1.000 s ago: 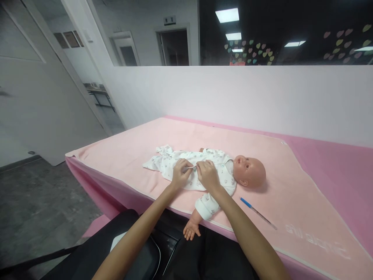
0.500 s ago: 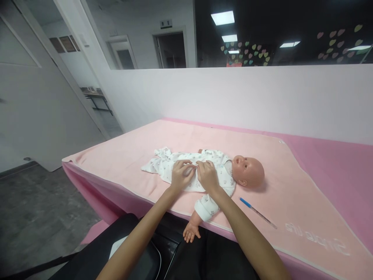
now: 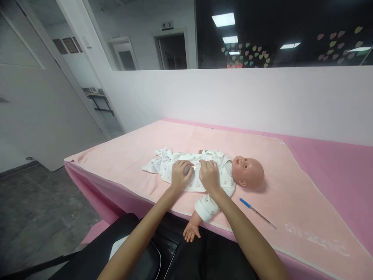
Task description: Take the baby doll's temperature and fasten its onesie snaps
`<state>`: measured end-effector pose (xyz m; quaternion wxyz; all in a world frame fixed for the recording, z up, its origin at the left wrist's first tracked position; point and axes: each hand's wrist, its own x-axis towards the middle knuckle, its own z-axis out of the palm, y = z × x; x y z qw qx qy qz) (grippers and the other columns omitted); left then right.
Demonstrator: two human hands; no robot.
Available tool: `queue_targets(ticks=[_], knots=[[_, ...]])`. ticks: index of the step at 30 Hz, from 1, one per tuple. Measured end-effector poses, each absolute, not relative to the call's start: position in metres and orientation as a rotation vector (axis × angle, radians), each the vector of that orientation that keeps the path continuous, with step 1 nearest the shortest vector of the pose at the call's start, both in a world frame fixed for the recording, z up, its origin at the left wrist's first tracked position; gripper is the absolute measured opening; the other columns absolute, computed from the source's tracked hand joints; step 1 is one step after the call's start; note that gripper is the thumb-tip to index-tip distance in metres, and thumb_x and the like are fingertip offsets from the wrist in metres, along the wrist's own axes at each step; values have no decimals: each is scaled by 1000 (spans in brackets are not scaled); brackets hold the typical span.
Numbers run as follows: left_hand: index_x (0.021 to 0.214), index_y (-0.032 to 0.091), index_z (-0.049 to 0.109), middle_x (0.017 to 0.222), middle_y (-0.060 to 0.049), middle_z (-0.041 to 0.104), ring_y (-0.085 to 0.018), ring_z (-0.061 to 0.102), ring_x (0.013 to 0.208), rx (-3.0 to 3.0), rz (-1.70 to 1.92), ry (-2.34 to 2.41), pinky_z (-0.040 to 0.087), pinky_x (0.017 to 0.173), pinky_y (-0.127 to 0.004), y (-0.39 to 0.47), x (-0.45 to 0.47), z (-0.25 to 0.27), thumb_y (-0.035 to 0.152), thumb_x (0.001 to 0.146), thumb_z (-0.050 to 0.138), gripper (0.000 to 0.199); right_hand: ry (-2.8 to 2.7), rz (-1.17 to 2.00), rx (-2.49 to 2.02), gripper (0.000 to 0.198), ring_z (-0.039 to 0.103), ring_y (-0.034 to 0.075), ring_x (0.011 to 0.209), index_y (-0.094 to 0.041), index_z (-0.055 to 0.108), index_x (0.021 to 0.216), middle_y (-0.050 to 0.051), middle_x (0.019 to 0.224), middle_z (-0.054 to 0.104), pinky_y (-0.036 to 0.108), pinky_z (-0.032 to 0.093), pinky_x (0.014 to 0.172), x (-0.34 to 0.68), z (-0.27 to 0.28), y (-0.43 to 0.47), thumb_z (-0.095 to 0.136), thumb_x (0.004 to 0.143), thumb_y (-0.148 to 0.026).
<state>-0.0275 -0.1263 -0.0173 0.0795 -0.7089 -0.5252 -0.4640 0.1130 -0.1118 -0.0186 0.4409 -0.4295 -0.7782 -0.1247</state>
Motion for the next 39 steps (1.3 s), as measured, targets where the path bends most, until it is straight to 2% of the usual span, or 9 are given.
queue_targets(ticks=[5, 12, 17, 24, 27, 30, 36, 39], knots=[[71, 21, 56, 81, -1, 63, -19, 52, 85, -2039, -1386, -1678, 33, 79, -34, -125, -28, -18, 20, 77, 49, 9, -1967, -292, -1083, 21, 53, 18, 78, -16, 57, 89, 4, 79, 62, 31, 39, 78, 113, -18, -113, 38, 83, -9], [71, 20, 52, 79, -1, 62, -19, 51, 83, -2023, -1397, -1701, 33, 77, -34, -124, -28, -18, 22, 78, 47, 8, -1932, -326, -1161, 22, 51, 19, 75, -15, 56, 95, 5, 80, 60, 31, 37, 73, 112, -16, -113, 36, 86, -12], [71, 20, 51, 78, -1, 61, -19, 51, 82, -2020, -1397, -1696, 32, 76, -33, -123, -28, -19, 22, 78, 47, 9, -1913, -273, -1117, 20, 49, 19, 77, -14, 54, 100, 6, 83, 59, 31, 36, 73, 112, -12, -116, 39, 86, -19], [71, 20, 51, 77, -2, 61, -19, 50, 82, -2017, -1395, -1705, 32, 76, -33, -123, -29, -20, 22, 79, 46, 9, -1970, -273, -1085, 21, 46, 19, 77, -16, 56, 89, 5, 79, 56, 30, 34, 73, 112, -15, -114, 38, 81, -8], [70, 20, 50, 77, -2, 61, -19, 50, 81, -2015, -1389, -1706, 32, 76, -33, -123, -29, -20, 22, 79, 46, 10, -2021, -321, -1124, 23, 45, 19, 75, -16, 57, 91, 5, 80, 55, 30, 33, 71, 112, -17, -113, 38, 81, -7], [68, 20, 49, 75, -1, 59, -18, 49, 77, -1985, -1391, -1702, 32, 74, -32, -122, -29, -20, 22, 78, 48, 10, -2019, -375, -1180, 23, 44, 19, 75, -16, 56, 96, 5, 79, 54, 31, 32, 71, 112, -16, -113, 39, 82, -8], [61, 19, 48, 72, -1, 57, -17, 48, 74, -1874, -1396, -1703, 32, 75, -32, -119, -30, -23, 25, 78, 51, 19, -2022, -449, -1236, 17, 44, 20, 75, -17, 58, 87, 5, 72, 52, 34, 32, 74, 112, -16, -112, 40, 85, -16], [61, 20, 49, 74, -1, 57, -17, 48, 76, -1861, -1385, -1720, 31, 75, -32, -120, -31, -22, 28, 79, 52, 20, -2002, -477, -1228, 19, 45, 19, 77, -17, 58, 90, 5, 75, 55, 34, 33, 78, 113, -14, -112, 41, 84, -11]])
